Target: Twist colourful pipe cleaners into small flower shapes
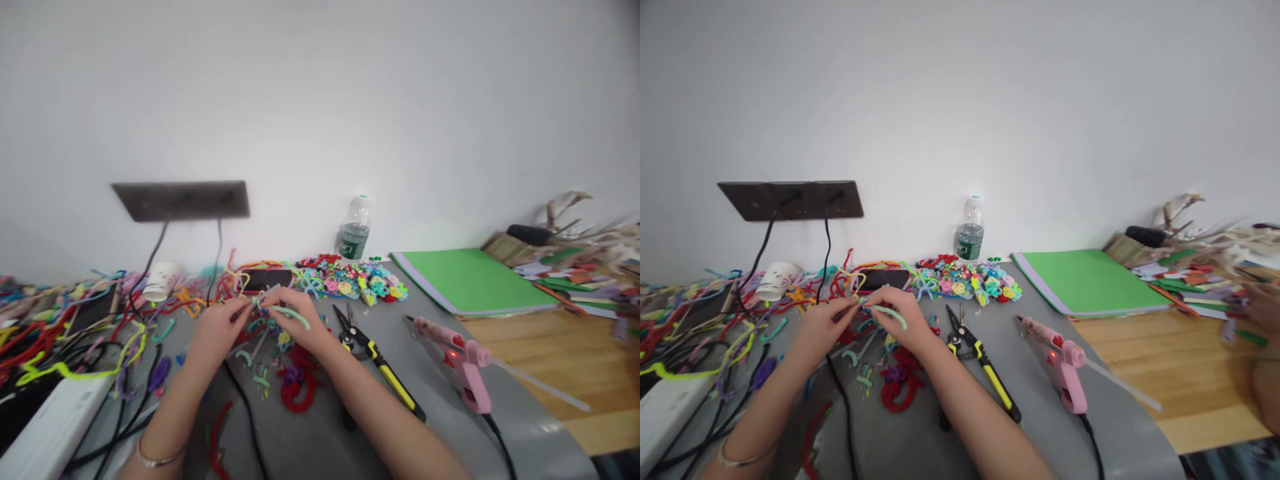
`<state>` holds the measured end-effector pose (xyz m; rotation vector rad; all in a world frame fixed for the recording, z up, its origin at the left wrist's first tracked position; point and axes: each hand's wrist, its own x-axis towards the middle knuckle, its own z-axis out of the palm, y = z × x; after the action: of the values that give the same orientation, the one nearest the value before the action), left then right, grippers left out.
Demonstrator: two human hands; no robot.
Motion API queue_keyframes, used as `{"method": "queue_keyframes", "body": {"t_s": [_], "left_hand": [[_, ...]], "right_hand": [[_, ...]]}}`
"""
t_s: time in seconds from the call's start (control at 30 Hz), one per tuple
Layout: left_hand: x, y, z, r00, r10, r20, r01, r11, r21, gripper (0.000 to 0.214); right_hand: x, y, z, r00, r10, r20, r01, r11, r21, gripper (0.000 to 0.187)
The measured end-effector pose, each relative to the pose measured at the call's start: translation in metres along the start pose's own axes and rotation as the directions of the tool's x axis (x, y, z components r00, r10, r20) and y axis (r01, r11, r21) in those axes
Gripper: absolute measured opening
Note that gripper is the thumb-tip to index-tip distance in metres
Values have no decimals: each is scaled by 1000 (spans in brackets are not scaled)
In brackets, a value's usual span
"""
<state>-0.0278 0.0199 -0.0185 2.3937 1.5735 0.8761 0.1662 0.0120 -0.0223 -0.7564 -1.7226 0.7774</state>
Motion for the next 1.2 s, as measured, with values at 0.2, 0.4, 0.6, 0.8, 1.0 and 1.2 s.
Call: {"method": "queue_keyframes", "body": {"t_s": [0.2, 0.4, 0.6, 0.8, 1.0, 1.2], "left_hand": [[-1, 6, -15, 916, 190, 353, -139, 977, -163, 23], [-4, 12, -31, 721, 276, 635, 52, 893, -447, 34], [-2, 14, -37, 871, 149, 468, 143, 834, -532, 33], [6, 7, -22, 989, -70, 132, 121, 891, -437, 37], [2, 1, -10, 986, -33, 161, 49, 994, -97, 26], [0, 10, -14, 862, 177, 475, -81, 973, -216, 30]], "right_hand": [[3, -5, -10, 999, 31, 42, -30, 999, -24, 18], [3, -4, -13, 864, 200, 462, -419, 794, 440, 35], [3, -1, -5, 919, 259, 296, -382, 769, 513, 41], [2, 1, -3, 965, 227, 129, -255, 931, 263, 25], [-1, 5, -7, 998, -67, 19, 70, 978, -195, 12], [2, 6, -8, 992, -80, 94, 94, 984, -149, 8]]}}
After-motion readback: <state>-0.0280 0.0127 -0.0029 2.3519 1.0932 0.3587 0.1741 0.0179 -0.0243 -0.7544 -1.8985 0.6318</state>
